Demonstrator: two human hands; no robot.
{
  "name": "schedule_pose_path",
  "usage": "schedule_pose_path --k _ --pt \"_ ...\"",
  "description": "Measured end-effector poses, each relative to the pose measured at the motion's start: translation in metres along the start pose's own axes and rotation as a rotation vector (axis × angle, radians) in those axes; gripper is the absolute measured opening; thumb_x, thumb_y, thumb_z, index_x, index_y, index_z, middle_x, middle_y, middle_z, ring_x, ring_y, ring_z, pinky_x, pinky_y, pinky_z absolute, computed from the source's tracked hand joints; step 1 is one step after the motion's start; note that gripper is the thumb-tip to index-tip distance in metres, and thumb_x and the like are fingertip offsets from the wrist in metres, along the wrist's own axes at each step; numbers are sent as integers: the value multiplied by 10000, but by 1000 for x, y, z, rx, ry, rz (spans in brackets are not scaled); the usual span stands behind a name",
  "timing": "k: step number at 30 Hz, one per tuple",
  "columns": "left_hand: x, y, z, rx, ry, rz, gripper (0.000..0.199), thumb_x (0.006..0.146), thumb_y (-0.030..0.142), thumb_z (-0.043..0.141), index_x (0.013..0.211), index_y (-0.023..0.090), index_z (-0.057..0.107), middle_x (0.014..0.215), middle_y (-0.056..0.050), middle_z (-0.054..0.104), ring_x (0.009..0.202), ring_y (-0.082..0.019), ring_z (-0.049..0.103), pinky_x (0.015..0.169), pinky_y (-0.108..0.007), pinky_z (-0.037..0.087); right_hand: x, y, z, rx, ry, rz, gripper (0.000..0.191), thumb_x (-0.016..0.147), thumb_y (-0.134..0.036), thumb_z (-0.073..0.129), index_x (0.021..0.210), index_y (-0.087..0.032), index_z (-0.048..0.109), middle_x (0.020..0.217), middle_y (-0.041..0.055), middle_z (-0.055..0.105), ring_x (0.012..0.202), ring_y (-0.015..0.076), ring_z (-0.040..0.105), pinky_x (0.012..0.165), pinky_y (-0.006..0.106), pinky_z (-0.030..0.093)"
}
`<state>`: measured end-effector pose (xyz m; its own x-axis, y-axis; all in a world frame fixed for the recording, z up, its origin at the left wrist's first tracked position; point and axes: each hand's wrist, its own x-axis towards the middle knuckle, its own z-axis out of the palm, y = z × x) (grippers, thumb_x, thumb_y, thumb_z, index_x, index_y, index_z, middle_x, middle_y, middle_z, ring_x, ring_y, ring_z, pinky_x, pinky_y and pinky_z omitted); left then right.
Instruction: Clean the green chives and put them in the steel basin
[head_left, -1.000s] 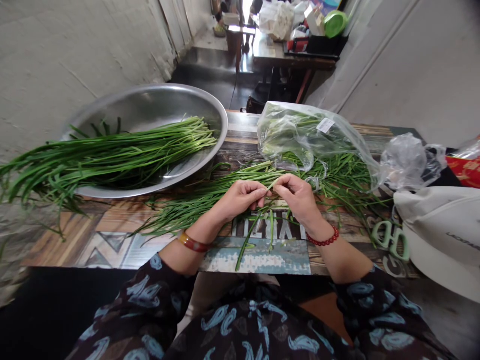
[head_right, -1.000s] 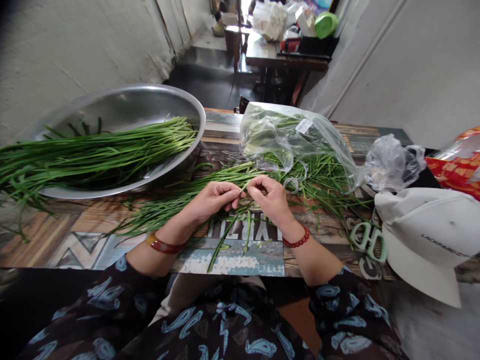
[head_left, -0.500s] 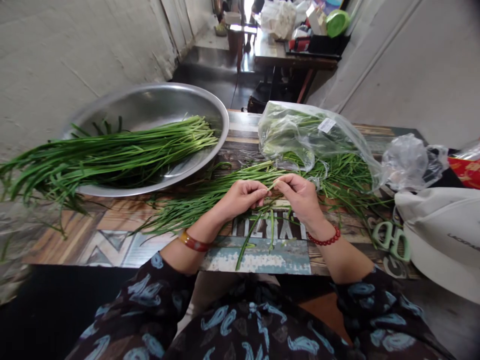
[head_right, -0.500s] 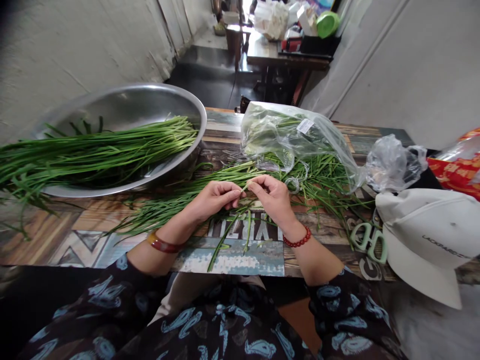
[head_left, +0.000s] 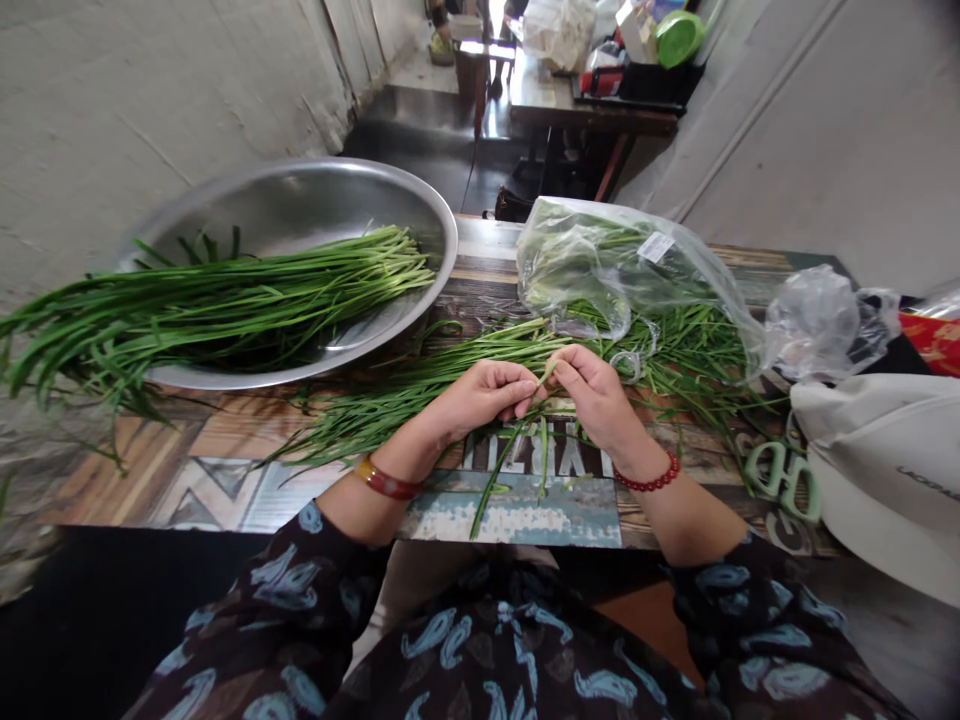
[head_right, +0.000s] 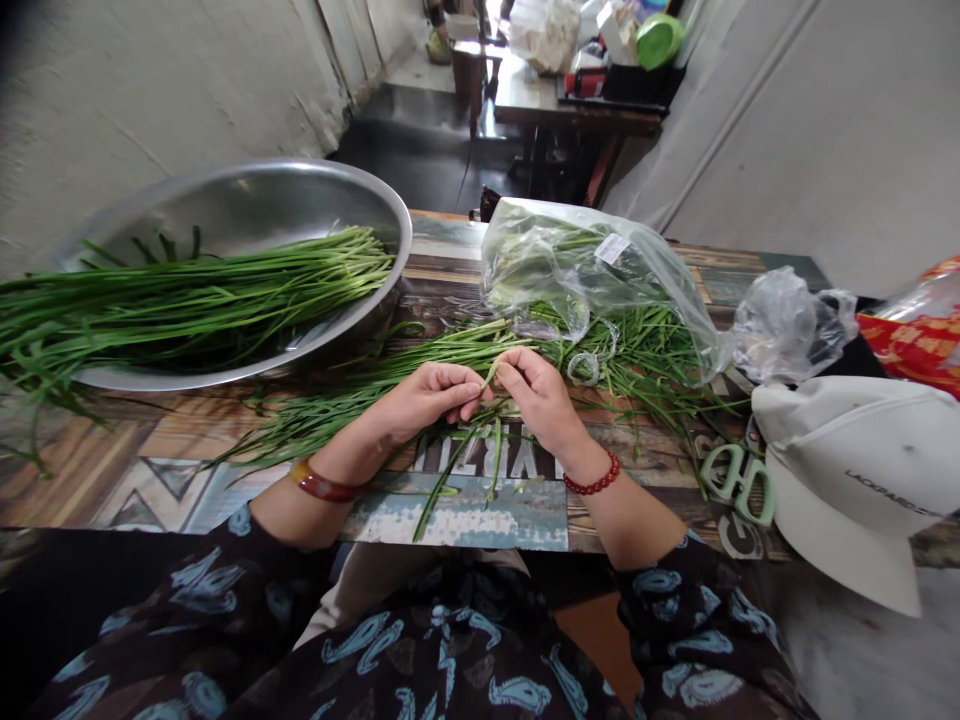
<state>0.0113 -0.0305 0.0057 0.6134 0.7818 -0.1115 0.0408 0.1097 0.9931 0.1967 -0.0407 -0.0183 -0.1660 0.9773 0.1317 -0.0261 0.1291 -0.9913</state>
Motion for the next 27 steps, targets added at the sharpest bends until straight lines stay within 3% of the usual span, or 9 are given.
schedule_pose_path --k 4,8,12,20,24,27 --pt "0 -1 1 -25 5 63 393 847 516 624 791 127 593 587 44 476 510 -61 357 486 -210 248 1 -1 2 135 -57 71 202 887 -391 588 799 -211 561 702 -29 506 662 122 487 652 259 422" --pt "1 -3 3 -5 96 121 369 807 482 692 775 145 544 598 66 413 537 -62 321 506 -211 242 0 -2 3 -195 20 -33 170 898 -345 534 797 -210 557 715 -18 517 670 131 480 651 266 409" --pt "1 -3 4 46 137 141 344 861 456 631 741 150 532 596 48 476 553 -71 370 520 -209 280 0 -2 5 -525 63 -208 129 869 -250 501 755 -211 547 721 5 583 676 148 520 685 286 424" --pt "3 -6 0 -36 220 69 303 891 440 586 814 149 552 562 35 572 435 -47 396 435 -172 279 7 -2 -10 -739 261 -301 139 836 -207 486 705 -225 529 683 6 583 648 161 518 680 301 427" --pt "3 -6 -2 -62 230 54 298 905 450 555 831 163 526 565 37 573 413 -50 411 418 -171 299 8 -11 -21 -760 192 -314 284 833 -216 519 560 -226 440 540 -29 468 536 126 434 562 283 357" --pt "2 -4 -4 55 275 86 263 909 410 542 817 164 529 528 67 479 426 -51 356 430 -180 259 9 -16 -28 -786 23 -324 311 825 -224 571 542 -218 442 532 -36 456 522 114 422 542 274 352"
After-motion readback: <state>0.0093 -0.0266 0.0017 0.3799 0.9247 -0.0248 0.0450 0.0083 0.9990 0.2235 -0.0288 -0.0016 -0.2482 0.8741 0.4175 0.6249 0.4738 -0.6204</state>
